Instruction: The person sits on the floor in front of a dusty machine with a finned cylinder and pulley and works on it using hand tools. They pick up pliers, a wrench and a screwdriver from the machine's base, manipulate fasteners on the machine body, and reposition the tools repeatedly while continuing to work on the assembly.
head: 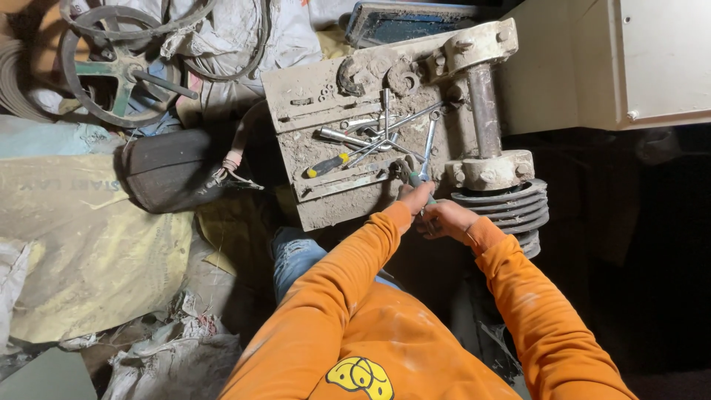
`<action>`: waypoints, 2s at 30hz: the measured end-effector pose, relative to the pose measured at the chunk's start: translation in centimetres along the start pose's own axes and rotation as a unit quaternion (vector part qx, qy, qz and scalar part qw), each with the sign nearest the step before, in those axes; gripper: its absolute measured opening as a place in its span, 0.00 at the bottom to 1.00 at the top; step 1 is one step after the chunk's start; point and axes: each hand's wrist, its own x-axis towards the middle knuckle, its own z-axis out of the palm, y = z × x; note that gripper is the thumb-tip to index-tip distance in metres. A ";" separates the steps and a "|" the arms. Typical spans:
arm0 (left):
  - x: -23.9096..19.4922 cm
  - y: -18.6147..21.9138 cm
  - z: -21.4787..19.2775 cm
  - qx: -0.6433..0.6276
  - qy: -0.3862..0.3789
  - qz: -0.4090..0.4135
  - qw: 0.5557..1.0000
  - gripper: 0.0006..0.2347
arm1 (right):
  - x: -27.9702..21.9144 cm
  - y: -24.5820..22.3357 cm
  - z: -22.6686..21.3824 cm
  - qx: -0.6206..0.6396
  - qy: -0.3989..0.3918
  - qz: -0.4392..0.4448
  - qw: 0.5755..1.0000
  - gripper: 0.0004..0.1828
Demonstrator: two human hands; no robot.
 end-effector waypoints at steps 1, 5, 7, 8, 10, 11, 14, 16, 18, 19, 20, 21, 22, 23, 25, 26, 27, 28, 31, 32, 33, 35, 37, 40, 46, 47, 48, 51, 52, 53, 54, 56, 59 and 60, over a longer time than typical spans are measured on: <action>0.2 -0.1 0.1 0.001 -0.001 0.001 1.000 0.24 | -0.3 -0.3 0.1 0.000 0.001 -0.002 1.000 0.10; 1.7 -1.2 0.8 0.024 0.016 -0.035 0.999 0.23 | -0.9 -1.8 0.9 -0.045 -0.015 0.068 0.997 0.08; 2.5 -1.3 0.8 0.018 0.021 -0.044 0.999 0.24 | 0.0 -2.2 1.0 -0.062 -0.011 0.082 0.995 0.08; 2.5 -1.1 0.7 0.002 0.014 -0.039 0.999 0.24 | 0.8 -2.0 0.8 -0.071 0.006 0.076 0.995 0.07; 3.5 -1.8 0.5 -0.009 0.007 -0.027 1.000 0.25 | 1.5 -1.9 1.1 -0.079 0.025 0.061 0.995 0.08; 4.5 -2.7 0.6 0.004 0.006 -0.017 1.000 0.25 | 1.3 -1.9 1.5 -0.111 0.039 0.065 0.991 0.09; 4.9 -2.7 0.2 0.027 0.008 -0.009 1.000 0.25 | 3.4 -0.3 0.9 -0.139 0.057 0.054 0.987 0.10; 4.6 -2.9 0.0 0.039 0.008 -0.021 0.999 0.24 | 5.0 1.4 0.6 -0.132 0.059 0.048 0.988 0.11; 5.1 -3.7 -0.2 0.017 -0.002 -0.024 1.000 0.23 | 5.8 2.6 0.7 -0.119 0.113 -0.006 0.986 0.17; 4.0 -3.2 -0.5 0.026 -0.004 -0.031 0.999 0.23 | 6.2 3.5 1.1 -0.109 0.113 -0.002 0.988 0.17; 3.0 -2.7 -0.7 0.013 0.000 -0.042 0.999 0.22 | 6.7 4.3 1.4 -0.117 0.130 -0.007 0.985 0.20; 2.1 -2.2 -0.7 0.000 0.003 -0.053 0.999 0.21 | 7.0 5.2 1.6 -0.124 0.148 -0.011 0.981 0.23; 3.1 -3.1 -1.1 0.009 -0.001 -0.060 0.998 0.21 | 6.9 5.3 2.4 -0.114 0.149 -0.006 0.982 0.23; 4.1 -4.2 -1.3 0.000 -0.003 -0.039 0.999 0.20 | 6.6 5.6 3.1 -0.130 0.184 -0.053 0.973 0.20; 4.7 -5.4 -1.9 -0.005 -0.006 -0.021 1.000 0.19 | 5.6 5.9 3.8 -0.141 0.218 -0.098 0.961 0.19; 4.3 -5.5 -2.2 0.004 -0.035 -0.005 0.999 0.17 | 4.8 5.9 3.9 -0.112 0.198 -0.096 0.969 0.17; 4.2 -4.9 -2.6 0.009 -0.062 0.017 0.998 0.16 | 4.2 5.3 3.8 -0.087 0.176 -0.098 0.976 0.16; 3.3 -4.6 -2.8 0.012 -0.062 0.018 0.998 0.16 | 3.3 5.5 3.3 -0.085 0.176 -0.100 0.976 0.16; -0.7 -2.4 -2.9 -0.012 -0.098 -0.028 0.995 0.13 | 1.6 5.7 1.1 -0.061 0.049 -0.174 0.982 0.12; -3.0 -1.0 -2.4 0.006 -0.064 -0.066 0.996 0.11 | 1.6 5.8 -0.2 0.030 0.020 -0.113 0.993 0.12; -5.4 0.4 -1.8 0.020 -0.029 -0.105 0.994 0.10 | 1.6 6.0 -1.6 0.118 -0.009 -0.049 0.992 0.14; -5.1 -1.7 -1.5 0.019 -0.023 -0.084 0.996 0.10 | 7.6 7.2 -3.8 -0.017 0.092 -0.167 0.981 0.13; -5.2 -3.5 -1.5 0.021 -0.014 -0.063 0.998 0.10 | 12.9 6.7 -4.1 -0.148 0.190 -0.279 0.930 0.14; -5.9 -4.5 -1.4 0.021 -0.004 0.027 0.999 0.13 | 18.7 2.8 -3.1 -0.333 0.320 -0.358 0.812 0.14; -6.4 -3.9 -2.5 0.020 0.030 0.060 0.998 0.18 | 23.1 -1.8 -3.5 -0.357 0.401 -0.233 0.811 0.10; -6.6 -3.5 -2.5 0.022 0.028 0.049 0.998 0.20 | 22.0 -2.4 -3.4 -0.358 0.404 -0.222 0.812 0.10; -6.9 -3.1 -2.5 0.025 0.026 0.039 0.999 0.22 | 20.9 -2.9 -3.2 -0.359 0.407 -0.211 0.813 0.11; -8.3 -1.5 -2.0 0.026 0.030 0.010 0.999 0.35 | 21.6 -3.2 -4.7 -0.406 0.335 -0.173 0.833 0.21; -7.7 -1.7 -2.1 0.027 0.027 0.017 0.999 0.35 | 22.5 -3.1 -5.0 -0.405 0.340 -0.177 0.830 0.21; -7.2 -2.1 -2.1 0.034 0.028 0.009 0.999 0.35 | 23.3 -2.7 -5.4 -0.385 0.346 -0.180 0.837 0.18; -6.6 -2.5 -2.2 0.040 0.029 0.000 0.999 0.36 | 24.3 -2.3 -5.8 -0.364 0.351 -0.182 0.843 0.16; -5.8 -3.5 -2.3 0.035 0.029 0.014 0.999 0.34 | 21.5 -2.6 -4.1 -0.377 0.335 -0.166 0.848 0.20; -5.9 -3.2 -1.7 0.054 0.045 0.011 0.997 0.37 | 21.7 -1.0 -3.0 -0.381 0.338 -0.179 0.842 0.23; -6.4 -3.1 -1.5 0.076 0.063 -0.005 0.995 0.41 | 22.3 0.3 -2.7 -0.374 0.355 -0.211 0.831 0.21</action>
